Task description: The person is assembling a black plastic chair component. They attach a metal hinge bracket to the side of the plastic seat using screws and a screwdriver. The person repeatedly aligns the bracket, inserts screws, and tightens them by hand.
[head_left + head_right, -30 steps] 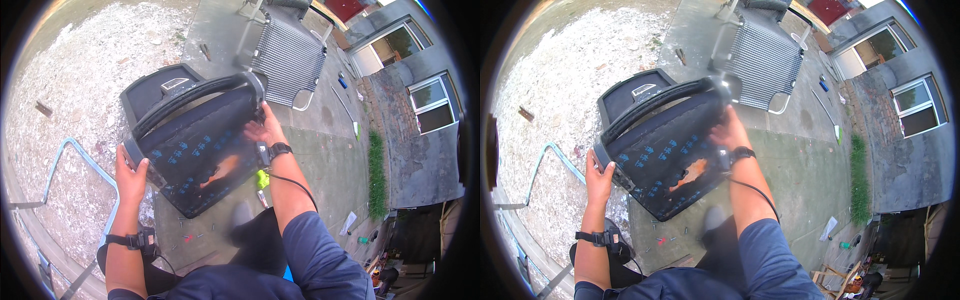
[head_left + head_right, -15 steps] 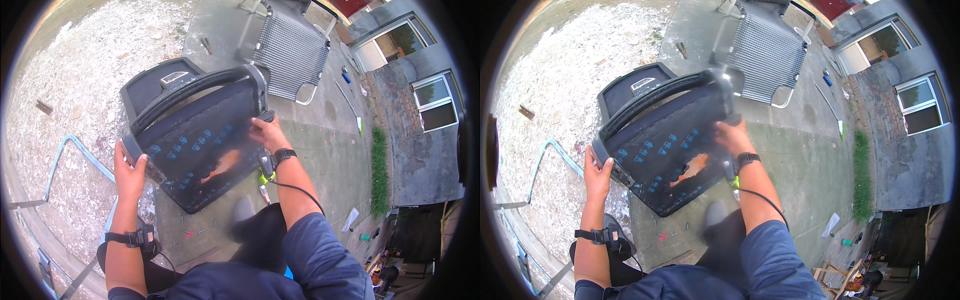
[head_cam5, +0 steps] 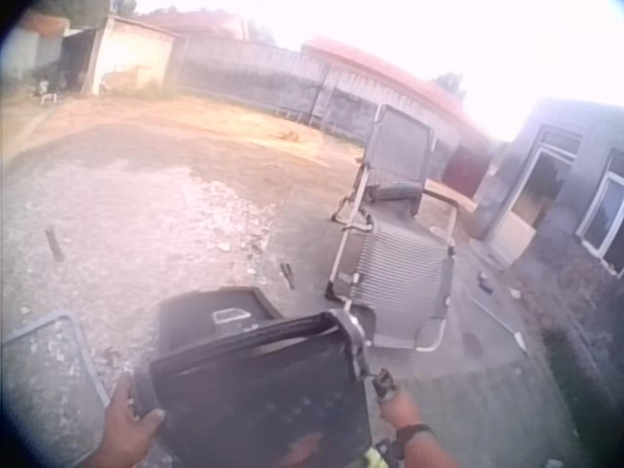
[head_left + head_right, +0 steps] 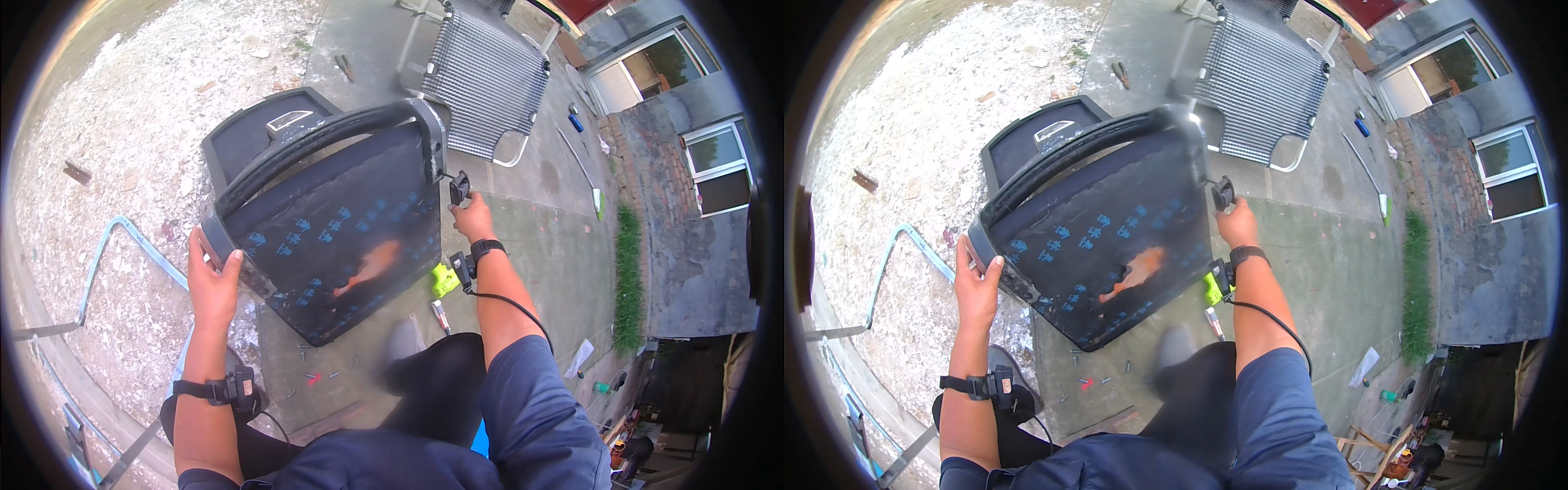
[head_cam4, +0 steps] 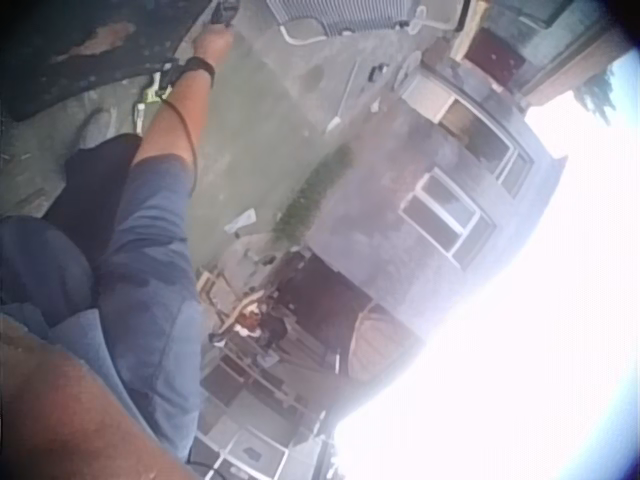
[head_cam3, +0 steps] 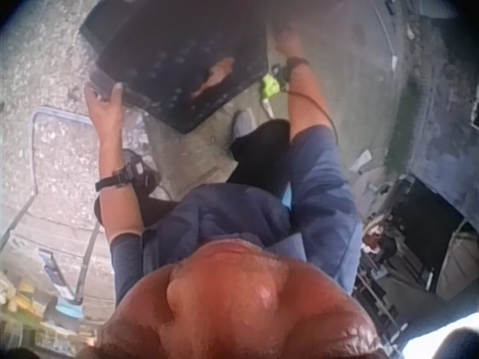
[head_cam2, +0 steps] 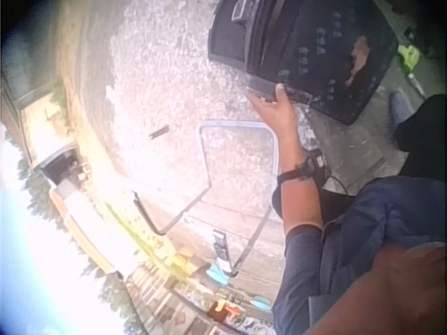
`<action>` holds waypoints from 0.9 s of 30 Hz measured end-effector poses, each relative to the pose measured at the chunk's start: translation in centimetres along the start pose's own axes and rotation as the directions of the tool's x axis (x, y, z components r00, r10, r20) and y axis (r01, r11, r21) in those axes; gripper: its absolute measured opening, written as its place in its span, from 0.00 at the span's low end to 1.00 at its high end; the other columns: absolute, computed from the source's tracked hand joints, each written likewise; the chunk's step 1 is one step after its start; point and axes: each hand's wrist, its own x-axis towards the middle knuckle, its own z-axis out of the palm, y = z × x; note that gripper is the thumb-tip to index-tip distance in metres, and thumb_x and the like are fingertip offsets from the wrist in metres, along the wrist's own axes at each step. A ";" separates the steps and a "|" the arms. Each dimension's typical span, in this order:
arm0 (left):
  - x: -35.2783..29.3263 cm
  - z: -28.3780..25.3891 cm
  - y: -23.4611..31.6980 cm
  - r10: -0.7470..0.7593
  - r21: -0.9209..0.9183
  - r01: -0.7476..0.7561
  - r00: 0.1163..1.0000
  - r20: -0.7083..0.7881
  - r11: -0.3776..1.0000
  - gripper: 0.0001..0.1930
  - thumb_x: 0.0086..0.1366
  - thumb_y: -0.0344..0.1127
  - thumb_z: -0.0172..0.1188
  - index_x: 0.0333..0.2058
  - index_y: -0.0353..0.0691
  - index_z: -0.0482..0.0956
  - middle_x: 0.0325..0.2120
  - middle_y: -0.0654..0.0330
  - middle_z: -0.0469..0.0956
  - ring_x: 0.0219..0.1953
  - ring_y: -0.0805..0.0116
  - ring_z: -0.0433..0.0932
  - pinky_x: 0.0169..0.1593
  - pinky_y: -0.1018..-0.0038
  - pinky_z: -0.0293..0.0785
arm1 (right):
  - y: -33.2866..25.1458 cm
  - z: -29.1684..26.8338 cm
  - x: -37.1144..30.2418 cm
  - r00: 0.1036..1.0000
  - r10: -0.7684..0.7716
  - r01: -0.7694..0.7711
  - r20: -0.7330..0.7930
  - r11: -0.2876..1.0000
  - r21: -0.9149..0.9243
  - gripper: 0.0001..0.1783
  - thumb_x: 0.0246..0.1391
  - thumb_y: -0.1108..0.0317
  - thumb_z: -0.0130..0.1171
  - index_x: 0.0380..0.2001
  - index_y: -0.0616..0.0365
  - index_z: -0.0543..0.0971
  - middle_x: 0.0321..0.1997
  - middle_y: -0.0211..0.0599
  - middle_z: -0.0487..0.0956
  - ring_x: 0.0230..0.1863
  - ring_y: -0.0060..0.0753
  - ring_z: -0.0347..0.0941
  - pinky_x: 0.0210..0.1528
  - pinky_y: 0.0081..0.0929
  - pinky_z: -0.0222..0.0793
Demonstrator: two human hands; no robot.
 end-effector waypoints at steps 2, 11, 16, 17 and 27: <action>-0.1 -0.3 0.0 -0.003 0.004 0.003 1.000 -0.006 1.000 0.40 0.63 0.25 0.62 0.69 0.29 0.50 0.62 0.45 0.63 0.55 0.61 0.75 0.55 0.70 0.74 | -1.1 0.0 0.4 0.986 0.148 -0.161 0.081 0.968 0.194 0.33 0.52 0.75 0.65 0.60 0.65 0.66 0.37 0.45 0.82 0.24 0.38 0.81 0.25 0.28 0.77; 0.0 -0.1 -0.6 -0.009 -0.018 0.008 1.000 -0.003 1.000 0.41 0.63 0.24 0.62 0.69 0.29 0.48 0.63 0.45 0.63 0.56 0.61 0.74 0.56 0.70 0.74 | -2.3 -1.7 3.0 0.953 0.110 -0.277 0.281 0.689 0.670 0.23 0.54 0.88 0.40 0.53 0.70 0.70 0.48 0.49 0.76 0.46 0.42 0.81 0.48 0.30 0.82; 0.0 -0.2 -0.8 -0.028 -0.024 0.028 1.000 0.001 0.999 0.41 0.63 0.24 0.62 0.70 0.30 0.47 0.63 0.45 0.62 0.57 0.60 0.74 0.57 0.70 0.72 | -2.7 -4.6 4.6 0.918 0.087 -0.381 0.387 0.466 0.799 0.19 0.53 0.79 0.42 0.48 0.70 0.70 0.47 0.51 0.75 0.48 0.53 0.78 0.52 0.44 0.79; 0.0 -0.2 -0.7 -0.032 -0.027 0.032 0.999 0.005 0.999 0.41 0.63 0.24 0.62 0.70 0.30 0.47 0.63 0.45 0.62 0.57 0.60 0.74 0.58 0.70 0.72 | -3.6 -5.2 5.1 0.906 0.129 -0.417 0.402 0.425 0.803 0.18 0.55 0.75 0.42 0.48 0.70 0.70 0.46 0.51 0.75 0.48 0.54 0.78 0.52 0.47 0.79; -0.1 -0.2 -0.6 -0.035 -0.027 0.035 0.999 -0.007 0.999 0.41 0.63 0.24 0.62 0.70 0.30 0.47 0.64 0.44 0.62 0.59 0.59 0.72 0.59 0.70 0.71 | -13.6 -5.0 3.5 0.972 -0.223 0.223 -0.067 0.975 -0.006 0.18 0.59 0.55 0.57 0.37 0.62 0.82 0.41 0.52 0.82 0.41 0.51 0.78 0.46 0.41 0.73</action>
